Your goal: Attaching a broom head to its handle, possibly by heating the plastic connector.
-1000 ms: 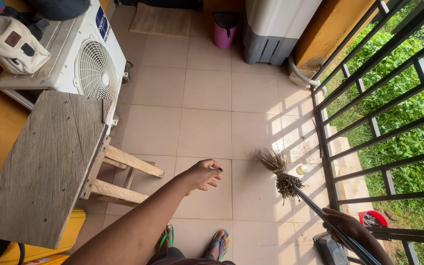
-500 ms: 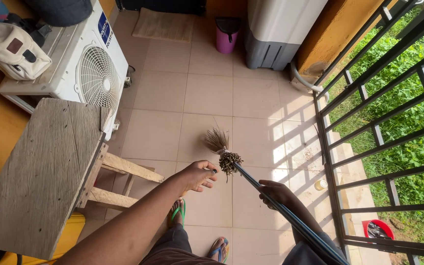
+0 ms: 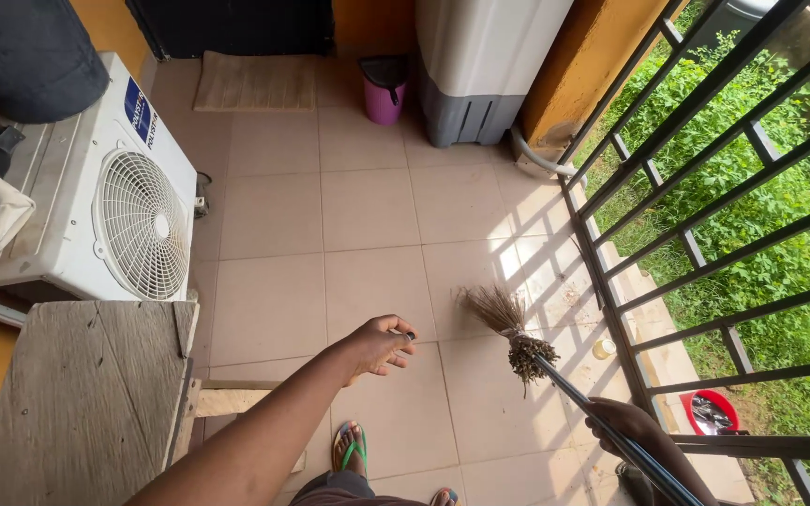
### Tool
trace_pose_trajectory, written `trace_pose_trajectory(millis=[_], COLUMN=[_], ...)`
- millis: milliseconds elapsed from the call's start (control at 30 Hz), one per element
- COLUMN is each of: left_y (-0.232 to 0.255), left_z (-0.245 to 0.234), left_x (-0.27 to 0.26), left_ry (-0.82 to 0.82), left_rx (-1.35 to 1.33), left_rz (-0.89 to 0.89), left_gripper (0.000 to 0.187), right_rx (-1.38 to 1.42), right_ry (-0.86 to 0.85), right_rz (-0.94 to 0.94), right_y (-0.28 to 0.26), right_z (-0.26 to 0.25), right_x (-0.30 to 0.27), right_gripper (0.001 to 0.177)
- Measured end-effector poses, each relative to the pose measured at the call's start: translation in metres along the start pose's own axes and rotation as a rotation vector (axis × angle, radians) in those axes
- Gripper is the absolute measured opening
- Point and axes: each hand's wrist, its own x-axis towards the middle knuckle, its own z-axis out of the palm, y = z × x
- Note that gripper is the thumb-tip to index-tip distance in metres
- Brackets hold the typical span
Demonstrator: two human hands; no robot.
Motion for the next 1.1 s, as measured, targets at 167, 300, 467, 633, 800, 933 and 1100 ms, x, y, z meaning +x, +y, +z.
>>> trace_pose_trajectory(millis=[167,300,467,633,800,933,1100], left_y=[0.012,0.012,0.022,0.054,0.094,0.108,0.121], left_z=[-0.026,-0.03,-0.034,-0.028,-0.013,-0.006,-0.003], left_x=[0.012,0.026,0.048,0.075,0.083,0.091,0.09], left_ry=[-0.046,-0.068,-0.075,0.029,0.039,0.047,0.066], left_rx=[0.035,0.011,-0.027,-0.023,-0.069,-0.086,-0.091], left_rz=[0.041,0.035,0.03,0.062,0.083,0.114,0.095], left_gripper=[0.034,0.032,0.032,0.031,0.031,0.032,0.034], right_rx=[-0.257,-0.401,-0.43,-0.476,-0.538,-0.576,-0.321], right_ry=[0.196,0.18,0.05,-0.145,-0.214,0.013,-0.044], right_rz=[-0.071,-0.11,-0.192,-0.219,-0.198,-0.178,-0.037], right_y=[-0.033,-0.054,-0.096,-0.139,-0.168,-0.173,-0.164], right_z=[0.077,0.15,0.217,0.215,0.147,0.096,-0.003], right_x=[-0.077,-0.1,-0.028,0.073,0.093,0.071,0.08], right_gripper=[0.044,0.06,0.063,0.041,0.025,0.026,0.028])
